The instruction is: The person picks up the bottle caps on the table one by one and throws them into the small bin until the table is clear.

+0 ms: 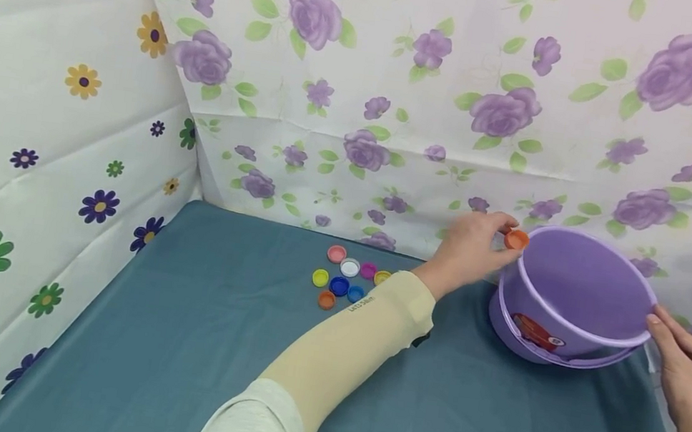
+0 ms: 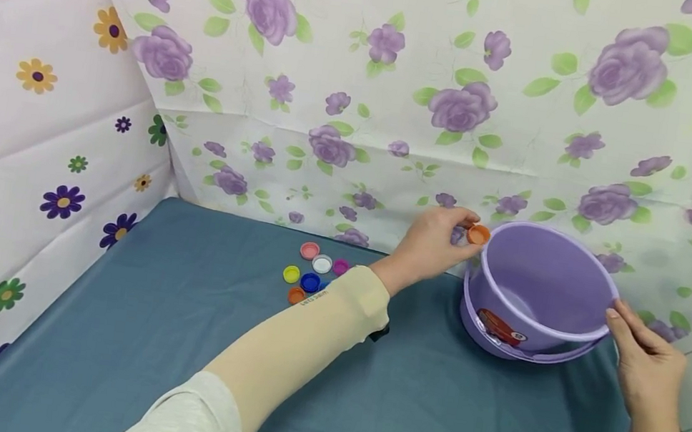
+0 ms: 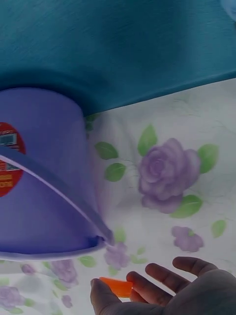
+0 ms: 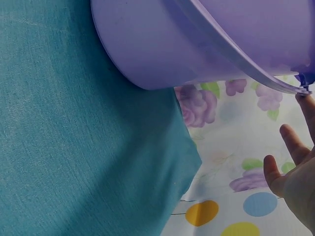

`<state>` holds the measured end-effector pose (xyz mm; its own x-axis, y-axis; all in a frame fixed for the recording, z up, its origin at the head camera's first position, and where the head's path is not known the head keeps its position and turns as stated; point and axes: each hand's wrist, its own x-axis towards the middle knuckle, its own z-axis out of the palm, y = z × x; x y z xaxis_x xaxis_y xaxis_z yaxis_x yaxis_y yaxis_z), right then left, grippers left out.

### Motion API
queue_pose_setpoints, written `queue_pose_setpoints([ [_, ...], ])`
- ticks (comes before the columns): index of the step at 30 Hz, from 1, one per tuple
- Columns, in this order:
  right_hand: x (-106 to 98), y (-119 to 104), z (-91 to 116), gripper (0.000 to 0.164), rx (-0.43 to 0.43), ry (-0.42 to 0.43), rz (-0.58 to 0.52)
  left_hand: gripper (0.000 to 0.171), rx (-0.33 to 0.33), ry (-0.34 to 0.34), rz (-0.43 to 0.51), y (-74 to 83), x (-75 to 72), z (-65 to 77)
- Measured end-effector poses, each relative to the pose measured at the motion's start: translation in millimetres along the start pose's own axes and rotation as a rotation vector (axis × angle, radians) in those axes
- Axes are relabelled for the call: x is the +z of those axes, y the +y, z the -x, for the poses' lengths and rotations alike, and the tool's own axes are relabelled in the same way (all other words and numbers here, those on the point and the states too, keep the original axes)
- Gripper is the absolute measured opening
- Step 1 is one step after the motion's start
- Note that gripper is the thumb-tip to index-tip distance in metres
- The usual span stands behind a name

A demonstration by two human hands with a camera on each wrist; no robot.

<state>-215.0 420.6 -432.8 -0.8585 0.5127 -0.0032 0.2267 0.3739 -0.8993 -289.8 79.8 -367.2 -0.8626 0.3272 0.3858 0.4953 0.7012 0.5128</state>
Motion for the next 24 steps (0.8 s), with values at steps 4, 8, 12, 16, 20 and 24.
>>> queue_pose_setpoints([
  [4,0,0,1,0.045,0.011,-0.020,0.023,0.029,-0.025,-0.034,0.023,12.7,5.7,-1.6],
  [8,1,1,1,0.045,0.021,-0.028,0.028,0.029,-0.029,-0.113,0.073,26.8,12.4,-4.4],
  [12,-1,2,1,0.046,0.018,-0.016,0.022,0.031,-0.002,-0.170,0.058,42.3,19.7,-8.8],
  [16,-3,1,1,0.047,0.015,-0.010,0.019,0.032,0.033,-0.216,-0.007,55.3,27.5,-12.8],
  [20,-2,-2,2,0.047,0.019,0.000,0.008,0.034,0.014,-0.272,-0.036,63.5,35.7,-15.3],
  [24,-1,-6,3,0.047,0.021,0.021,-0.024,0.030,-0.008,-0.348,-0.038,67.8,43.5,-15.2],
])
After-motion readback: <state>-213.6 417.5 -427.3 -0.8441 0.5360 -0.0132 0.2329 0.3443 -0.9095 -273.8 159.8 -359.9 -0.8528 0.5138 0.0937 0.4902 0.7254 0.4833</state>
